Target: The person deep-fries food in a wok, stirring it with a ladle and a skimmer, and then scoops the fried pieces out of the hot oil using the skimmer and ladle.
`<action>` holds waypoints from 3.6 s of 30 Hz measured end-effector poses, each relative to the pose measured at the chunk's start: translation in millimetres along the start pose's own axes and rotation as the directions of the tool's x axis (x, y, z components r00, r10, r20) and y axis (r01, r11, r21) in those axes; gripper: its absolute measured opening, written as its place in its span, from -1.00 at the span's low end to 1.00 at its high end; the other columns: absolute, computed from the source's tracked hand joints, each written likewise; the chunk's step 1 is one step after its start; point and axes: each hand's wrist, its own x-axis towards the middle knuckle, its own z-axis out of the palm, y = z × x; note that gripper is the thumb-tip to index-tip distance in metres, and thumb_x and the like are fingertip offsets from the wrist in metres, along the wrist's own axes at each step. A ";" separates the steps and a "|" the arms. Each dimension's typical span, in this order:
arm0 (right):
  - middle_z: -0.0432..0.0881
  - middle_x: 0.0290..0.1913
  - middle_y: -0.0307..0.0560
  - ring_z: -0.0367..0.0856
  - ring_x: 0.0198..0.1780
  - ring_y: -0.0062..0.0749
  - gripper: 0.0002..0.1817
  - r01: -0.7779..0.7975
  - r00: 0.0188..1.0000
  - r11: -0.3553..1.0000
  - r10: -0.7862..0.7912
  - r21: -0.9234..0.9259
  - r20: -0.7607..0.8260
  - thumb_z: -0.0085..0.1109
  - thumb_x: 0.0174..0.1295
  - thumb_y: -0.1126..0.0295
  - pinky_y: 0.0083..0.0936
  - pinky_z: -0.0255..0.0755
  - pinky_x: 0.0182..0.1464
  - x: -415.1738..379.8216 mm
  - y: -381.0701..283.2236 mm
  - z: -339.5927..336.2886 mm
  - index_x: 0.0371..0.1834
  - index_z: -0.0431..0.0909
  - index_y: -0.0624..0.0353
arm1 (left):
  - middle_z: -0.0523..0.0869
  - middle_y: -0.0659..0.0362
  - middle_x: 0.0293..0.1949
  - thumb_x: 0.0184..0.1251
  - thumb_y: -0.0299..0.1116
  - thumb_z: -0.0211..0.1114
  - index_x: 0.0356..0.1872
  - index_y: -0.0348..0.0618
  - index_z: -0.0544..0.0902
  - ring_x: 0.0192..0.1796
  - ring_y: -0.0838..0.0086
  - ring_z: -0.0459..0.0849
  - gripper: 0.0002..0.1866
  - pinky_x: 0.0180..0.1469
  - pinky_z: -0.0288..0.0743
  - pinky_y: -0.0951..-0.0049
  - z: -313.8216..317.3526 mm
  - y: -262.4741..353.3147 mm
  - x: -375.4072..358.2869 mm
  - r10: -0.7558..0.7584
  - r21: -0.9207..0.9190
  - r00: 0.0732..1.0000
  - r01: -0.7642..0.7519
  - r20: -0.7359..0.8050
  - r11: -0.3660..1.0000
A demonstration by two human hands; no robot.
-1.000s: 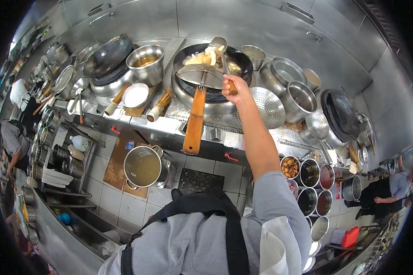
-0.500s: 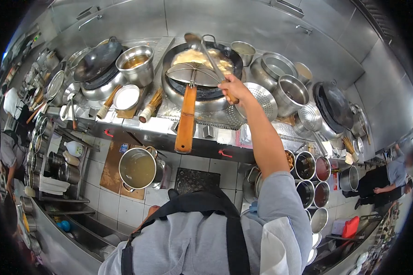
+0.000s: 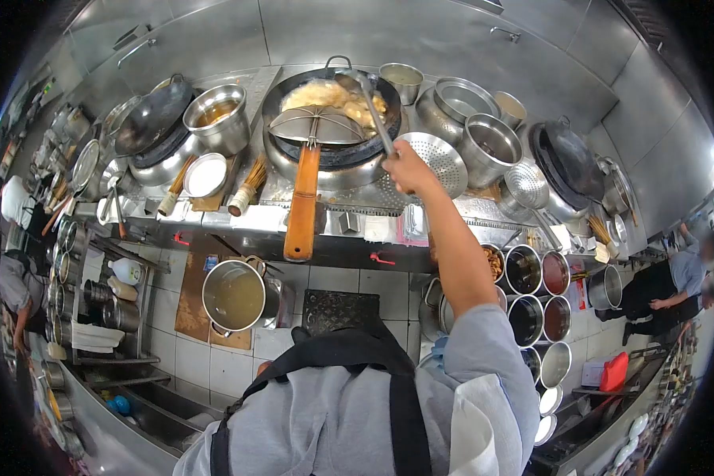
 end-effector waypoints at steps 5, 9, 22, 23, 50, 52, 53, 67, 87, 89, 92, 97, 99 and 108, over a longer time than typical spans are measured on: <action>0.40 -0.54 -0.25 0.33 -0.63 -0.62 -0.47 0.106 0.991 0.994 -0.107 -0.019 -0.075 0.16 0.20 0.49 -0.58 0.20 -0.66 -79.5 34.6 -10.0 0.27 0.29 0.11 | 0.75 0.01 -0.24 0.01 -0.28 0.24 -0.35 -0.02 0.78 -0.13 0.12 0.71 -0.78 -0.05 0.59 0.22 3.6 15.6 1.8 -0.344 -0.224 0.937 0.347 0.054 0.911; 0.40 -0.54 -0.25 0.31 -0.66 -0.63 -0.46 -0.014 1.000 0.997 0.015 0.076 -0.009 0.15 0.21 0.49 -0.61 0.17 -0.69 -69.3 45.0 -14.0 0.28 0.28 0.16 | 0.75 -0.03 -0.27 0.07 -0.30 0.20 -0.34 -0.12 0.77 -0.20 0.16 0.73 -0.77 -0.09 0.61 0.29 22.7 4.8 9.3 0.242 0.205 0.966 -0.220 -0.088 0.954; 0.42 -0.55 -0.20 0.36 -0.66 -0.53 -0.44 0.007 0.992 0.997 0.003 0.077 -0.127 0.20 0.17 0.43 -0.49 0.12 -0.71 20.5 -4.9 -11.9 0.24 0.22 0.08 | 0.61 0.09 -0.45 0.16 -0.46 0.11 -0.25 -0.17 0.56 -0.50 0.31 0.61 -0.85 -0.54 0.51 0.29 -27.7 23.1 11.8 -0.425 -0.691 0.898 0.378 0.112 0.616; 0.42 -0.55 -0.21 0.37 -0.65 -0.54 -0.44 0.000 0.990 0.997 0.011 0.077 -0.138 0.20 0.17 0.43 -0.49 0.12 -0.71 21.3 -13.2 -12.0 0.24 0.22 0.09 | 0.61 0.09 -0.44 0.16 -0.46 0.11 -0.25 -0.17 0.56 -0.49 0.31 0.62 -0.85 -0.53 0.51 0.29 -26.8 20.4 8.0 -0.403 -0.690 0.910 0.356 0.102 0.630; 0.68 -0.28 0.16 0.68 -0.27 0.07 -0.37 -0.043 0.952 0.185 -0.289 -0.982 -0.096 0.02 0.14 0.51 -0.06 0.53 -0.21 -161.4 -1.0 -113.1 0.34 0.38 -0.22 | 0.64 0.05 -0.36 0.07 -0.43 0.26 0.01 -0.25 0.47 -0.40 0.38 0.60 -0.58 -0.46 0.45 0.42 -321.1 370.7 52.9 0.348 -0.992 0.929 -0.128 -0.121 -0.005; 0.68 -0.26 0.17 0.68 -0.26 0.07 -0.36 -0.051 0.942 0.148 -0.323 -0.988 -0.097 0.02 0.14 0.52 -0.06 0.53 -0.20 -150.0 0.9 -111.5 0.35 0.37 -0.21 | 0.63 0.05 -0.37 0.08 -0.41 0.26 0.02 -0.25 0.48 -0.41 0.40 0.59 -0.58 -0.45 0.43 0.43 -328.1 366.9 50.2 0.383 -0.990 0.918 -0.133 -0.102 0.055; 0.68 -0.25 0.18 0.69 -0.25 0.07 -0.36 -0.059 0.936 0.129 -0.338 -0.990 -0.100 0.02 0.13 0.52 -0.06 0.53 -0.20 -143.5 4.4 -111.4 0.35 0.37 -0.21 | 0.63 0.05 -0.38 0.08 -0.41 0.25 0.03 -0.25 0.48 -0.42 0.40 0.58 -0.57 -0.45 0.43 0.44 -328.4 367.0 47.5 0.372 -0.986 0.922 -0.146 -0.108 0.078; 0.44 -0.53 -0.20 0.31 -0.73 -0.57 -0.43 -0.086 0.996 0.972 0.078 0.220 0.045 0.19 0.25 0.44 -0.61 0.09 -0.71 -136.3 2.9 -54.4 0.30 0.22 0.20 | 0.61 0.01 -0.42 -0.01 -0.43 0.26 0.08 -0.31 0.49 -0.47 0.41 0.58 -0.48 -0.49 0.39 0.53 -400.7 349.1 39.1 0.318 -0.956 0.940 -0.201 -0.127 0.213; 0.41 -0.52 -0.26 0.33 -0.62 -0.63 -0.51 0.076 0.996 0.996 -0.078 -0.047 -0.041 0.20 0.23 0.41 -0.55 0.11 -0.66 -50.3 -1.3 -18.0 0.22 0.29 0.14 | 0.69 0.05 -0.25 0.13 -0.42 0.23 0.37 -0.21 0.31 -0.16 0.36 0.67 -0.31 -0.18 0.55 0.42 -289.1 372.2 57.8 0.378 -0.938 0.925 -0.156 -0.030 0.309; 0.42 -0.54 -0.24 0.32 -0.66 -0.60 -0.51 0.033 0.999 0.999 -0.033 -0.009 -0.024 0.20 0.22 0.40 -0.56 0.08 -0.68 -28.8 -17.6 -8.7 0.21 0.29 0.12 | 0.70 0.03 -0.23 0.17 -0.46 0.19 0.32 -0.19 0.33 -0.17 0.39 0.68 -0.39 -0.18 0.54 0.44 -278.2 378.0 58.4 0.386 -0.961 0.922 -0.139 -0.038 0.238; 0.44 -0.54 -0.21 0.34 -0.68 -0.57 -0.51 -0.067 0.998 0.998 0.067 -0.012 0.015 0.20 0.20 0.39 -0.59 0.07 -0.69 4.7 -26.2 5.8 0.19 0.28 0.11 | 0.69 0.03 -0.26 0.22 -0.47 0.15 0.30 -0.16 0.31 -0.23 0.39 0.70 -0.43 -0.27 0.61 0.41 -276.8 380.8 53.4 0.413 -0.983 0.910 -0.097 -0.024 0.156; 0.47 -0.52 -0.16 0.39 -0.67 -0.52 -0.50 -0.052 0.999 0.998 0.052 -0.019 -0.005 0.19 0.20 0.39 -0.57 0.13 -0.70 40.8 -45.8 18.9 0.19 0.26 0.12 | 0.68 -0.07 -0.30 0.31 -0.39 0.09 0.26 -0.15 0.34 -0.52 0.37 0.60 -0.53 -0.49 0.55 0.44 -266.4 386.2 29.3 0.393 -0.985 0.920 -0.066 0.001 0.157; 0.50 -0.45 -0.11 0.41 -0.66 -0.47 -0.53 0.038 0.996 0.985 -0.052 -0.169 -0.075 0.20 0.19 0.40 -0.49 0.18 -0.70 49.0 -52.1 25.3 0.16 0.29 0.11 | 0.68 -0.08 -0.30 0.39 -0.29 0.10 0.25 -0.16 0.34 -0.51 0.37 0.62 -0.55 -0.48 0.57 0.44 -260.4 382.7 19.3 0.414 -0.990 0.910 -0.072 -0.016 0.120; 0.45 -0.53 -0.08 0.36 -0.66 -0.44 -0.53 0.093 0.993 0.967 -0.073 -0.238 0.091 0.18 0.12 0.51 -0.40 0.17 -0.68 77.1 -55.8 38.1 0.12 0.29 0.21 | 0.70 -0.06 -0.20 0.49 0.16 -0.09 0.43 -0.15 0.18 -0.38 0.39 0.68 -0.30 -0.34 0.62 0.42 -240.6 337.1 -8.9 0.446 -0.996 0.895 -0.036 0.006 0.085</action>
